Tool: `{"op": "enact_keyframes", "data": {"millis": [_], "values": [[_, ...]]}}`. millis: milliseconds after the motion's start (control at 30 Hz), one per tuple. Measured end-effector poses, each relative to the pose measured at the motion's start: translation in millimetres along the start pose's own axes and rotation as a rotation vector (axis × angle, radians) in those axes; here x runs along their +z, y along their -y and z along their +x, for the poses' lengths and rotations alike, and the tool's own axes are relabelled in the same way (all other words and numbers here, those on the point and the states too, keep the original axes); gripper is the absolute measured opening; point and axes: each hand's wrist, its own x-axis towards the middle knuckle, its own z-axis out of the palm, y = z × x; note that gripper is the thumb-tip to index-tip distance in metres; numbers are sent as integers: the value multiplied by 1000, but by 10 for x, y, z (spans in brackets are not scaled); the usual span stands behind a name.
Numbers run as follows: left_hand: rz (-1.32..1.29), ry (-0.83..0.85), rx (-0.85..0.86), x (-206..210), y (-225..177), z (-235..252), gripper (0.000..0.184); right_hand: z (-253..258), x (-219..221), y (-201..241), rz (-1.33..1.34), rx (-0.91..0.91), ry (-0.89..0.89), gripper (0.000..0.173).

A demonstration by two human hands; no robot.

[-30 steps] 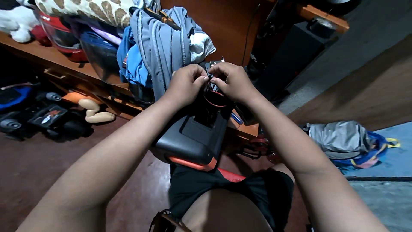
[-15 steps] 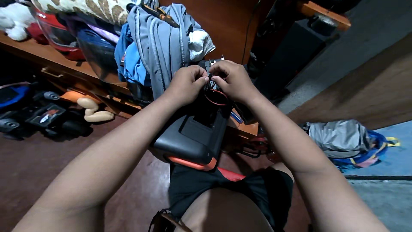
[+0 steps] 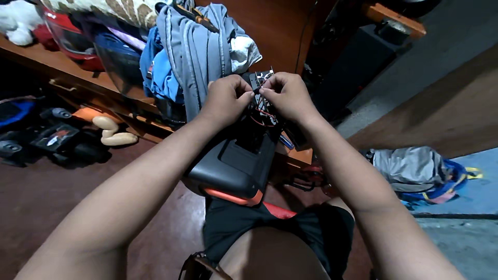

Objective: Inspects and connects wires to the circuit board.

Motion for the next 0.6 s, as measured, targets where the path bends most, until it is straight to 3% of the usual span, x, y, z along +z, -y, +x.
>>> {"op": "enact_keyframes", "data": {"millis": [233,433,600], "values": [[-9,-18,30,0,6,-7,16,12,-22,44,-38,16,112,14],[76,-41,162,17,47,-16,17,19,7,75,286,117,158,12],[146,-35,239,26,57,-20,17,1,0,93,404,158,141,8]]}}
